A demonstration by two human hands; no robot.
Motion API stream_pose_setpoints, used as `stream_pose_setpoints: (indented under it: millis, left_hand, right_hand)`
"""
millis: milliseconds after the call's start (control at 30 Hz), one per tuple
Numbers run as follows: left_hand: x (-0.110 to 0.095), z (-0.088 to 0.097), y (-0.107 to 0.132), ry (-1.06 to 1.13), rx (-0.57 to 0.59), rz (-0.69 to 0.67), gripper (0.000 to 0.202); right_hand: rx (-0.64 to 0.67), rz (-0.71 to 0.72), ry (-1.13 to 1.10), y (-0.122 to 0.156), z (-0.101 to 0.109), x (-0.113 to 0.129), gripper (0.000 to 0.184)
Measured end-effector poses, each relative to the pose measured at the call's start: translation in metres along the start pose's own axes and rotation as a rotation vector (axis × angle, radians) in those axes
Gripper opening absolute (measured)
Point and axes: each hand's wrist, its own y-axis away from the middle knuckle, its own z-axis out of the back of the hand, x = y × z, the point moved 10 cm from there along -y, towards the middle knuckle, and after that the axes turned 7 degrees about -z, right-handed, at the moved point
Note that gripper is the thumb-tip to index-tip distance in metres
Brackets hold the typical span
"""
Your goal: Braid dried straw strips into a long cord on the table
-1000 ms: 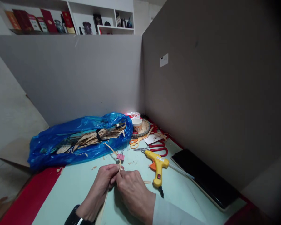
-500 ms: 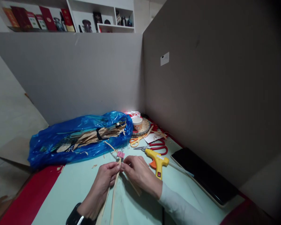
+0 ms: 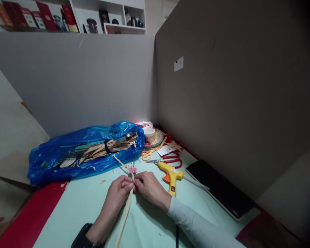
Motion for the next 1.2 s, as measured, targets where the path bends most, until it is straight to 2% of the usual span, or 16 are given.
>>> stream_pose_setpoints:
  millis: [167, 267, 333, 400, 467, 533, 600, 667, 733, 800, 867, 933, 1033, 1100, 1200]
  left_hand:
    - [-0.023, 0.013, 0.001, -0.274, -0.012, -0.109, 0.015]
    - [-0.039, 0.010, 0.010, -0.420, -0.022, -0.168, 0.018]
    - [-0.047, 0.000, 0.019, -0.550, -0.019, -0.221, 0.020]
    - [-0.053, -0.016, 0.030, -0.841, -0.008, -0.300, 0.028]
    - [-0.050, -0.033, 0.039, -1.045, 0.035, -0.324, 0.037]
    - [-0.045, -0.045, 0.044, -1.143, 0.086, -0.322, 0.042]
    - [-0.044, -0.050, 0.045, -1.160, 0.116, -0.331, 0.040]
    - [-0.048, -0.042, 0.042, -1.073, 0.098, -0.335, 0.032]
    - [-0.051, -0.018, 0.032, -0.839, 0.006, -0.287, 0.025]
    - [-0.042, 0.013, 0.021, -0.458, -0.130, -0.168, 0.023]
    - [-0.035, 0.023, 0.010, -0.290, -0.122, -0.130, 0.017]
    - [-0.026, 0.014, 0.003, -0.136, -0.036, -0.097, 0.025]
    - [-0.014, -0.011, 0.001, 0.031, 0.076, -0.046, 0.029]
    - [-0.005, -0.023, 0.002, 0.107, 0.102, 0.003, 0.030]
    - [0.005, -0.026, 0.003, 0.153, 0.102, 0.062, 0.032]
  right_hand:
    - [-0.005, -0.047, -0.083, -0.003, -0.003, -0.010, 0.026]
    - [0.004, -0.066, -0.154, -0.005, -0.008, -0.015, 0.028]
    - [0.014, -0.084, -0.201, -0.006, -0.010, -0.017, 0.027]
    - [0.031, -0.110, -0.244, -0.007, -0.010, -0.020, 0.025]
    - [0.057, -0.136, -0.291, -0.008, -0.010, -0.022, 0.024]
    - [0.081, -0.157, -0.335, -0.008, -0.010, -0.024, 0.022]
    - [0.088, -0.175, -0.370, -0.007, -0.009, -0.025, 0.020]
    - [0.092, -0.187, -0.401, -0.007, -0.009, -0.025, 0.019]
    - [0.104, -0.194, -0.435, -0.005, -0.009, -0.024, 0.019]
    - [0.124, -0.197, -0.473, -0.004, -0.010, -0.021, 0.022]
    - [0.155, -0.197, -0.510, -0.002, -0.013, -0.016, 0.026]
    - [0.193, -0.196, -0.532, 0.000, -0.018, -0.012, 0.029]
    - [0.244, -0.192, -0.516, 0.001, -0.026, -0.008, 0.031]
    - [0.253, -0.184, -0.469, 0.002, -0.027, -0.007, 0.031]
    - [0.233, -0.158, -0.340, 0.002, -0.022, -0.007, 0.030]
